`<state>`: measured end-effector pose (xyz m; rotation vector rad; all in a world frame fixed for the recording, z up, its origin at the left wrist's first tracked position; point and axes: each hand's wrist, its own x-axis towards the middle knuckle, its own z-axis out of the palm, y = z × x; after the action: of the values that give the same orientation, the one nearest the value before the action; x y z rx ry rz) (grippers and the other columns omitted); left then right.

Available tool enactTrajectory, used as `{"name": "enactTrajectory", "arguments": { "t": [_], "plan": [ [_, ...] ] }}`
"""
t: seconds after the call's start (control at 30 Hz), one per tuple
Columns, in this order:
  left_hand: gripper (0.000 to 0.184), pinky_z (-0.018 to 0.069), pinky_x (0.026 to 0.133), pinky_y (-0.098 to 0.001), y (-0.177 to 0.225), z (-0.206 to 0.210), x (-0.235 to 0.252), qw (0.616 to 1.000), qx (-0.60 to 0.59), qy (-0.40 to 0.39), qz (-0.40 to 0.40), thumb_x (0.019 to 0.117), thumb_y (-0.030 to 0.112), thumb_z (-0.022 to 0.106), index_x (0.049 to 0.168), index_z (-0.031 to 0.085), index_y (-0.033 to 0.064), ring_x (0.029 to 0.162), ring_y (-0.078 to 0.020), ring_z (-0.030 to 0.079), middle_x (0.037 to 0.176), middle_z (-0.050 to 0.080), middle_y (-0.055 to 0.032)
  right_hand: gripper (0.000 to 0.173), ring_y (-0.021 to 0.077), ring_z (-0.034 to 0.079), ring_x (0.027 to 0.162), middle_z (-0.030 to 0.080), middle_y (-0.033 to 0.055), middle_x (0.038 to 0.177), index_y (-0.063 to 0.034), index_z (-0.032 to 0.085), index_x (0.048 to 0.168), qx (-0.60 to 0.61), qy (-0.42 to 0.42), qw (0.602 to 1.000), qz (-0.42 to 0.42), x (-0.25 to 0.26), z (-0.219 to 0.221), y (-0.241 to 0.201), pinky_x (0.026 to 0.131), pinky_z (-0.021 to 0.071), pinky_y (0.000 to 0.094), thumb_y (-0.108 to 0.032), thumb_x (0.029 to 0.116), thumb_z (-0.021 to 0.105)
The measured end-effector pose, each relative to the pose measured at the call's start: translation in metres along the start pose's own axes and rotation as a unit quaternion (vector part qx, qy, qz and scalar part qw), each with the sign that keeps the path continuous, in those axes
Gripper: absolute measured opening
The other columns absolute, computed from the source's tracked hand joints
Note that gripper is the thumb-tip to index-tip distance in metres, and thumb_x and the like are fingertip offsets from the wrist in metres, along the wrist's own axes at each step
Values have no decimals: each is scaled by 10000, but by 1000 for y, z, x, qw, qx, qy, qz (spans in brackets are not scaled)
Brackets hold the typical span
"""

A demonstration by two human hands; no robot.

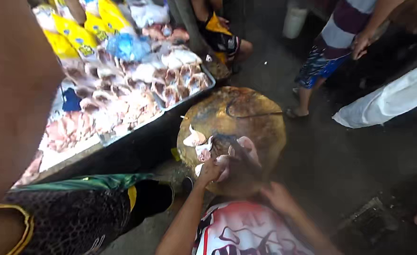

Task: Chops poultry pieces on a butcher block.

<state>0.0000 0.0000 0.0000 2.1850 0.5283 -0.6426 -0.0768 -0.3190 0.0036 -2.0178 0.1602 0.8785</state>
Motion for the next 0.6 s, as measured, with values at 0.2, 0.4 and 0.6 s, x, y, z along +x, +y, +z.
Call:
{"name": "enactTrajectory", "arguments": {
  "t": [0.2,0.4,0.6],
  "plan": [
    [472,527,957,-611,8,10,34,984,150,31,93,846,383,819,1146,685,43,1124,-404,630,1217,631,-236,482,302,691,912,701,162,963,-32,643,1237,-62,87,994,24,6,5,-18,864,549,528,-462,1036,559],
    [432,506,996,-614,6,-1,9,990,115,-20,80,953,384,675,1196,697,27,1108,-383,670,1129,706,-222,460,284,694,922,710,156,969,-29,669,1202,-88,0,996,-34,8,17,-20,884,550,532,-444,1010,611],
    [456,520,946,-595,-2,2,6,996,68,-1,66,910,377,715,1202,644,33,1052,-372,670,1085,692,-204,458,283,673,796,683,156,936,-38,647,1213,-70,15,997,23,28,9,-22,783,560,511,-451,1019,613]
  ]
}}
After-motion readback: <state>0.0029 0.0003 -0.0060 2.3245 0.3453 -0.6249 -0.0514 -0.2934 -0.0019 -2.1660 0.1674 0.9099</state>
